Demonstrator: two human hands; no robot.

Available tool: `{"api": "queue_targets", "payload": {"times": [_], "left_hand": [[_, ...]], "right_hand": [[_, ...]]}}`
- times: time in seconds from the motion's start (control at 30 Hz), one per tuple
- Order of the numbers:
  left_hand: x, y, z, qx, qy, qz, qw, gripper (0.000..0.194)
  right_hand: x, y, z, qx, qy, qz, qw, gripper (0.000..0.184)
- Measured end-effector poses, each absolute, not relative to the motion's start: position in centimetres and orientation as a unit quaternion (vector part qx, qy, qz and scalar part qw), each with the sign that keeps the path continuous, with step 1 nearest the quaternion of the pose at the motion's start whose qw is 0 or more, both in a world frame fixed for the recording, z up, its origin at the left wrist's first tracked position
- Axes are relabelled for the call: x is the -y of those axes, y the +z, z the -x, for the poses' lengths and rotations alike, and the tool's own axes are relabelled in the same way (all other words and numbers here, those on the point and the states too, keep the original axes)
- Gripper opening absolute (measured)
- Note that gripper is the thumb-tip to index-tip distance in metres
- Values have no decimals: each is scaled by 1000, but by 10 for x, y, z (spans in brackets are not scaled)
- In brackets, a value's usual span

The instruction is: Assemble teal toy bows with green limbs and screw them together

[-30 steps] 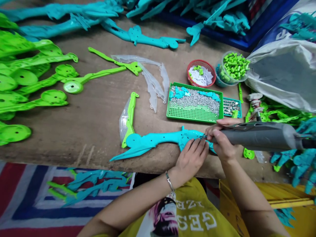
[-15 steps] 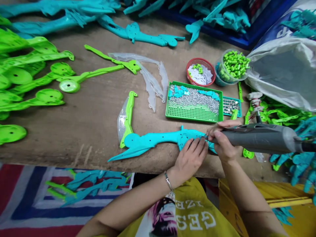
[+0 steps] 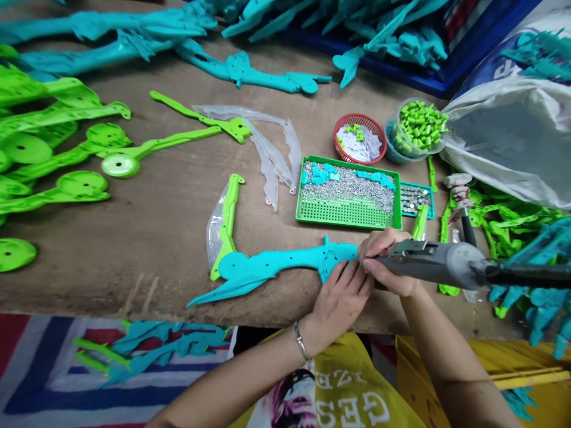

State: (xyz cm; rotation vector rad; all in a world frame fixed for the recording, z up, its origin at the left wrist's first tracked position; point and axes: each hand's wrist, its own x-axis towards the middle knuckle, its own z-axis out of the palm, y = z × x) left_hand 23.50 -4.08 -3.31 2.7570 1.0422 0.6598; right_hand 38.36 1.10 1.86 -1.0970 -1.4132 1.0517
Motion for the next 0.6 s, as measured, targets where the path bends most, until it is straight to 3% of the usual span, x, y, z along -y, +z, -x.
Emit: {"api": "queue_targets", "payload": {"times": [0.07, 0.27, 0.6], "left_hand": [[40, -31, -235, -345, 209, -913, 63, 38], [39, -27, -234, -346, 191, -917, 48, 40], [50, -28, -240, -356, 169, -919, 17, 46]], "right_hand": [[-19, 27, -387, 602, 454, 424, 501, 18], [-54, 39, -406, 494, 273, 453, 690, 17], [-65, 3, -419, 457, 277, 513, 671, 21]]}}
